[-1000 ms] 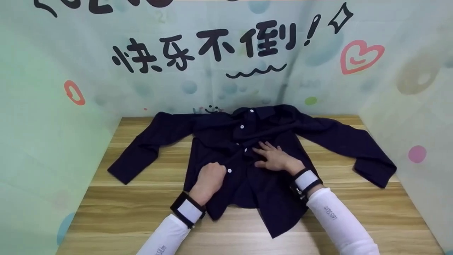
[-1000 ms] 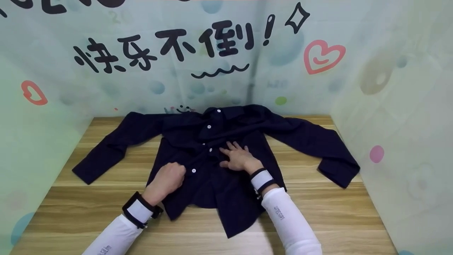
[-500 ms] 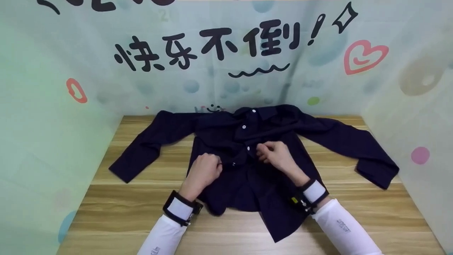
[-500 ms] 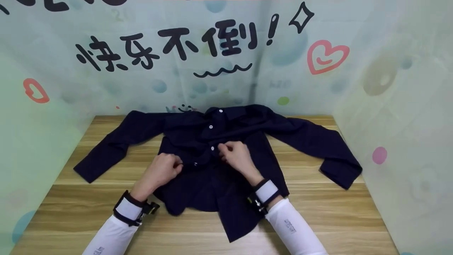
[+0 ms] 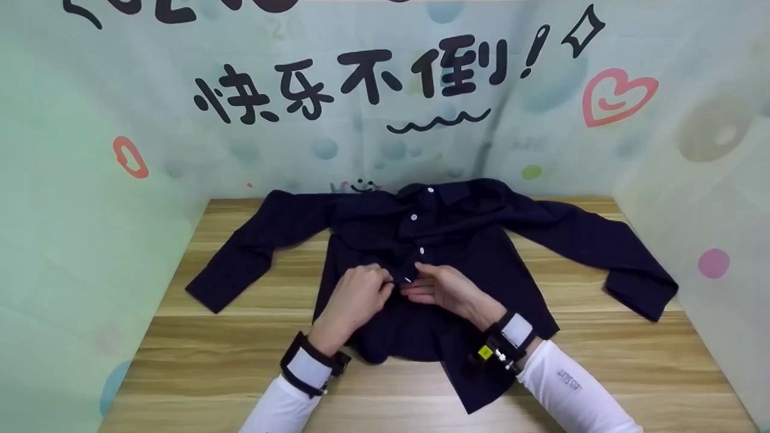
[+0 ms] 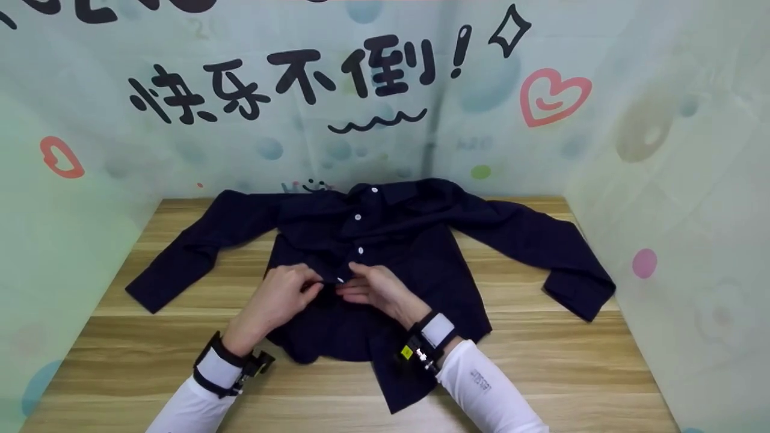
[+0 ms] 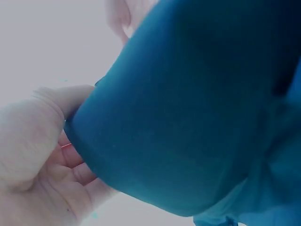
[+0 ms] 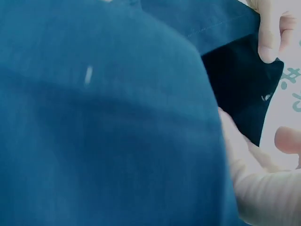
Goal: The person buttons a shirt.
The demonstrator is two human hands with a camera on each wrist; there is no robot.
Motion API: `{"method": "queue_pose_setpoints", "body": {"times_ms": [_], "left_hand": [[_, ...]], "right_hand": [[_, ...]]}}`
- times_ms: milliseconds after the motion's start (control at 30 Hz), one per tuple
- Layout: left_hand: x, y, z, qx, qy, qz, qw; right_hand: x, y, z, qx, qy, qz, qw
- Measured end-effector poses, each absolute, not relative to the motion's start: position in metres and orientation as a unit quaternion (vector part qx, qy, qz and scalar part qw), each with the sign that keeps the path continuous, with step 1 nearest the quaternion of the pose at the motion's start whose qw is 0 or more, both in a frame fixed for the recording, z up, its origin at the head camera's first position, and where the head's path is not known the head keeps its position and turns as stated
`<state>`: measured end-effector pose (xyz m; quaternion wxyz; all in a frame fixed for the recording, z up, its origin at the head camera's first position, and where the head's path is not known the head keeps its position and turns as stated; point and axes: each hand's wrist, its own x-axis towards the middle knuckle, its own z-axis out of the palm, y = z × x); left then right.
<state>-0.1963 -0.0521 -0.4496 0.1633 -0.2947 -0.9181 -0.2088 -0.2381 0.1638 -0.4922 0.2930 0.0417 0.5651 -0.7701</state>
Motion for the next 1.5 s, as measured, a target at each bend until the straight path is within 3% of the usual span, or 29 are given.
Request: {"method": "queue_pose_setpoints", "body": {"times_ms": [333, 833, 1033, 1300, 1500], "left_hand": [[-0.192, -0.038, -0.472, -0.333, -0.92, -0.19, 0.074], [-0.197, -0.036, -0.471, -0.343, -0.918, -0.201, -0.001], [-0.2, -0.041, -0.462, -0.346, -0.909, -0.23, -0.011], [-0.225, -0.052, -0.448, -0.278, -0.908, -0.308, 0.06], [-0.234, -0.05, -0.46, -0.229, -0.907, -0.352, 0.011]], "right_hand": [[-0.238, 0.158, -0.488, 0.007, 0.508, -0.827, 0.241], [-0.238, 0.152, -0.495, -0.007, 0.586, -0.783, 0.209], [-0.237, 0.154, -0.495, -0.001, 0.606, -0.773, 0.19], [-0.237, 0.154, -0.49, 0.008, 0.649, -0.744, 0.158], [-0.237, 0.158, -0.493, -0.009, 0.653, -0.743, 0.146]]}}
